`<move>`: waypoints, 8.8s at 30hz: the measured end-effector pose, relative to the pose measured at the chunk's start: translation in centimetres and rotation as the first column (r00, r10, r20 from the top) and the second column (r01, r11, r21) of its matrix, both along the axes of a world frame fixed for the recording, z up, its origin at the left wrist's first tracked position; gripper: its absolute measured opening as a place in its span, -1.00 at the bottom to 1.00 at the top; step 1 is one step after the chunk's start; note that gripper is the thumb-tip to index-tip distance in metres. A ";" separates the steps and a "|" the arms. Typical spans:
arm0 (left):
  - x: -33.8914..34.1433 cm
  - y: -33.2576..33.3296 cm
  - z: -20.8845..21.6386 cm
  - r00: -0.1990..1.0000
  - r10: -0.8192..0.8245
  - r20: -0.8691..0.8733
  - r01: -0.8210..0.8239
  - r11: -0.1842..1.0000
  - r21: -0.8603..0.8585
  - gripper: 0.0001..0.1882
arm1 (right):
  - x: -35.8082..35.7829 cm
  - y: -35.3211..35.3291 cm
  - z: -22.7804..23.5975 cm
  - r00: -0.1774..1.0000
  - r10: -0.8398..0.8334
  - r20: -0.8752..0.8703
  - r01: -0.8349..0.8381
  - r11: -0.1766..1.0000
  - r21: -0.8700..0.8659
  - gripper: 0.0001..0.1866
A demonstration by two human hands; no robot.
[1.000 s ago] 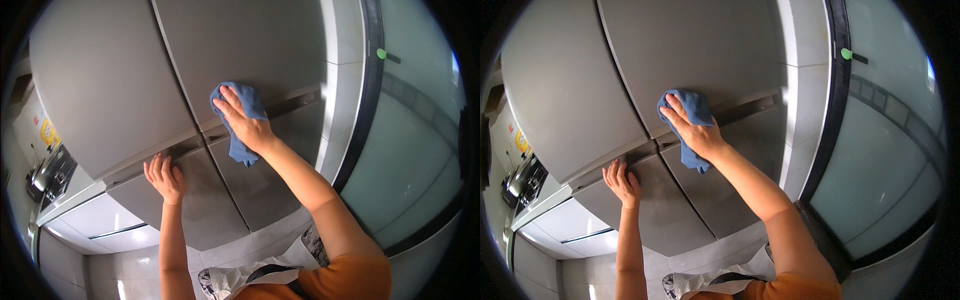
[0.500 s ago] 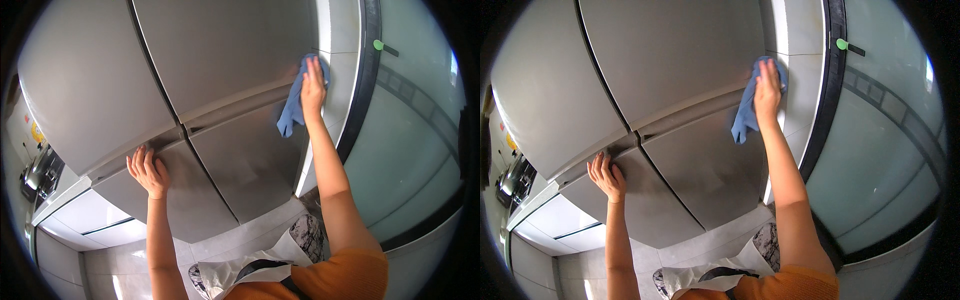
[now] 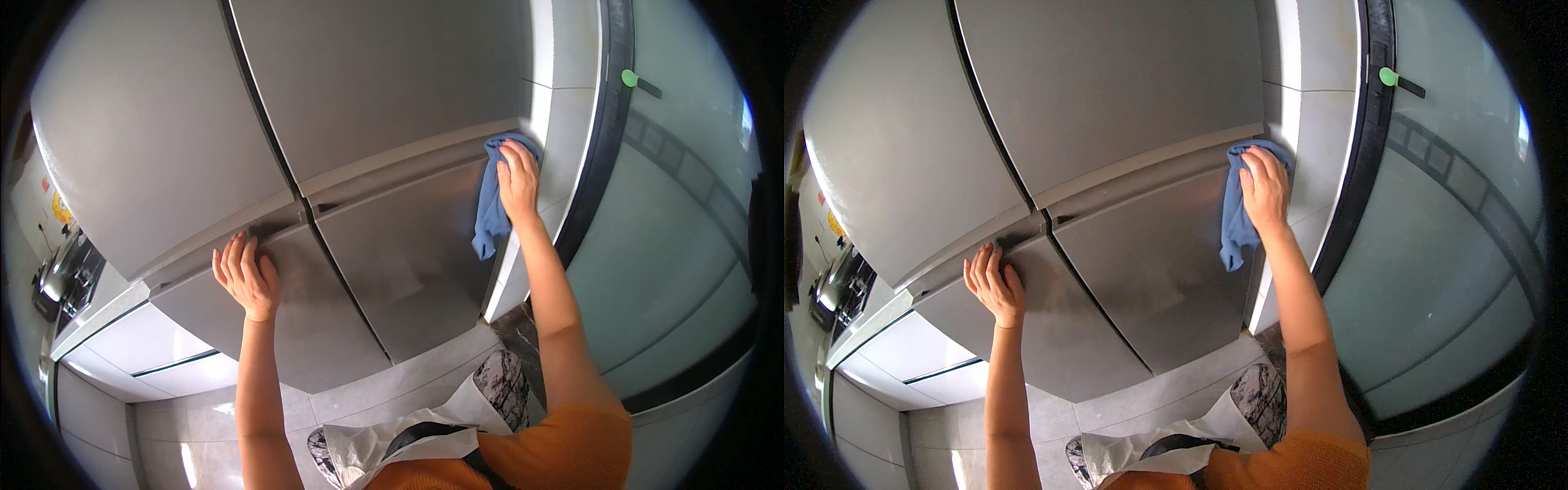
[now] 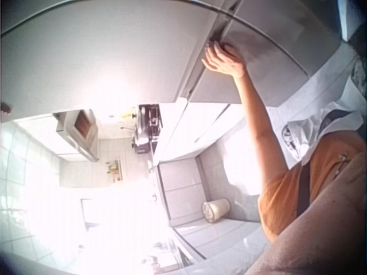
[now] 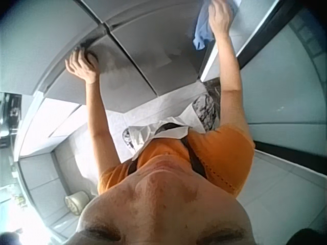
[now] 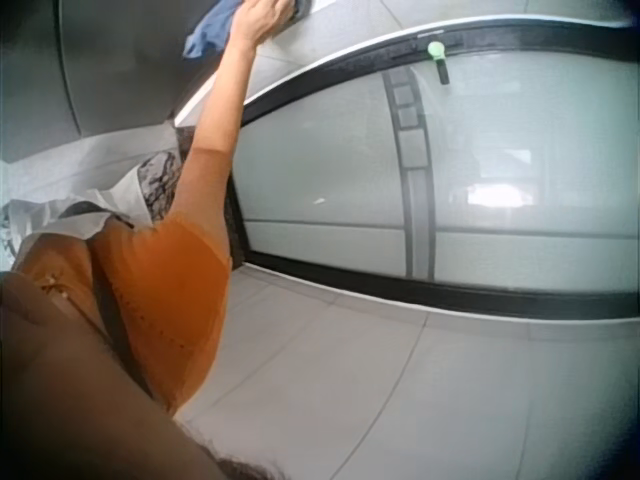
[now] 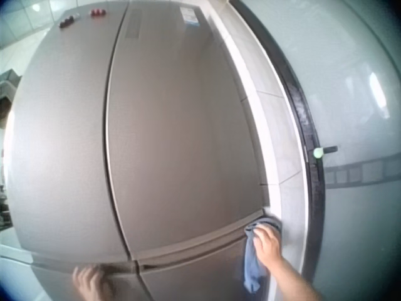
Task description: The person wipes the exterior surfaces and handles of a refrigerator using a cloth and wipes the interior frame of an open freezer door.
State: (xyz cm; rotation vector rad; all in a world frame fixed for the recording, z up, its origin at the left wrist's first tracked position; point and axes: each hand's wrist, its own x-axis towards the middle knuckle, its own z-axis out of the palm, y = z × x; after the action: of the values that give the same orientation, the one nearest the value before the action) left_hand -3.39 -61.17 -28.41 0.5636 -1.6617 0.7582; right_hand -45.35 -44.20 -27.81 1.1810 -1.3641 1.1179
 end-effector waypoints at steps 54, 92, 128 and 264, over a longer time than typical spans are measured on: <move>12.7 -5.3 -1.0 0.941 0.024 -0.337 -0.009 0.999 0.046 -0.79 | 34.5 -13.5 3.2 0.762 0.618 -0.192 -0.573 0.782 0.244 -0.72; 13.9 -5.1 -1.2 0.954 -0.016 -0.300 0.023 1.000 0.020 -0.78 | 37.9 -14.0 5.3 0.785 0.613 -0.093 -0.542 0.750 0.379 -0.78; 13.2 -5.5 -1.0 0.946 0.170 -0.277 -0.162 0.985 0.052 -0.78 | 17.2 -5.8 -3.2 0.887 0.299 -0.353 -0.267 0.954 0.138 -0.64; -3.7 1.2 -2.5 0.994 -0.076 0.075 0.083 0.993 -0.083 -0.68 | 0.6 0.6 2.4 0.986 -0.037 -0.165 0.068 0.980 0.185 -0.72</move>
State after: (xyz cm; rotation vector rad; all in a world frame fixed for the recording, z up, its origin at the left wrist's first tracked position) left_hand -7.07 -59.96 -30.93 0.4110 -1.6990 0.7957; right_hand -44.80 -43.65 -25.37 1.3350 -1.3908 0.8491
